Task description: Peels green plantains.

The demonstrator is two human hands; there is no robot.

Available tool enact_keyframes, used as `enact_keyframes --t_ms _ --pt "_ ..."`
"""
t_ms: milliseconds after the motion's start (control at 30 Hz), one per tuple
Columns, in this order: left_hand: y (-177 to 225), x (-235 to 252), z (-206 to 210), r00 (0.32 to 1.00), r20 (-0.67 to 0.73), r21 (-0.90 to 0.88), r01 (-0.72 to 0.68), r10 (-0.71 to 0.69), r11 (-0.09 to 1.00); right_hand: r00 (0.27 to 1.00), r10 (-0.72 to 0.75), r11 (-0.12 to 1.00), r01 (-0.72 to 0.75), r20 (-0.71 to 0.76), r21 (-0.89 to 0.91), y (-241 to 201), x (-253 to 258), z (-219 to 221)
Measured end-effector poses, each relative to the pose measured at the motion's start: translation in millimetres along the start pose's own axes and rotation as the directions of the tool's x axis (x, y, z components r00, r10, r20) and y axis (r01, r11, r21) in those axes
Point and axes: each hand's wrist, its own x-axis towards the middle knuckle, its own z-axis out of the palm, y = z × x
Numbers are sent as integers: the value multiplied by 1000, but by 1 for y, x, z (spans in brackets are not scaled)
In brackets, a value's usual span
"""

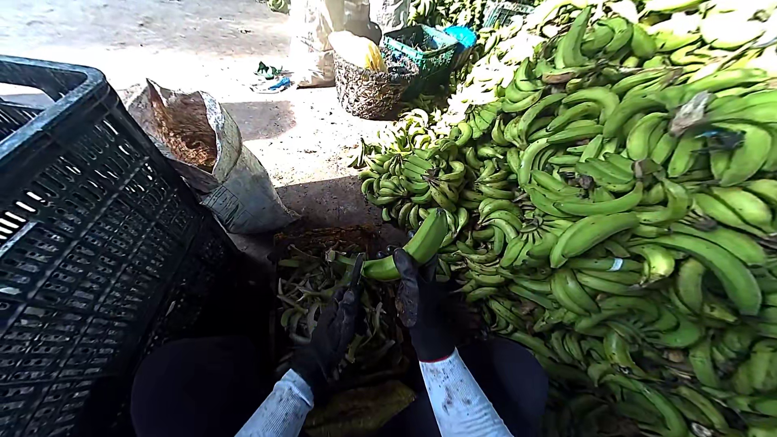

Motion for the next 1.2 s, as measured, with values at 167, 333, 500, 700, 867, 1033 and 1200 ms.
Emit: enact_keyframes --t_ms 167,333,500,700,867,1033,1200 --pt "-7 2 -3 999 37 -40 -15 17 999 996 84 996 -84 -8 43 0 2 4" --pt "-35 -18 -8 949 81 180 286 -304 941 984 158 923 -178 86 342 -29 27 8" --pt "4 -6 -12 990 57 206 114 -128 972 961 238 957 -257 143 133 -40 54 -11" --pt "65 12 -25 955 257 651 -283 146 704 897 411 894 -431 161 118 -23 60 -18" --pt "71 15 -22 944 297 799 -328 143 504 840 491 827 -533 232 180 -12 46 -10" --pt "64 39 -32 961 83 905 -183 264 383 817 367 848 -491 444 201 7 15 -1" --pt "79 63 -64 919 -258 822 47 298 568 846 429 866 -485 316 123 -8 -15 0"
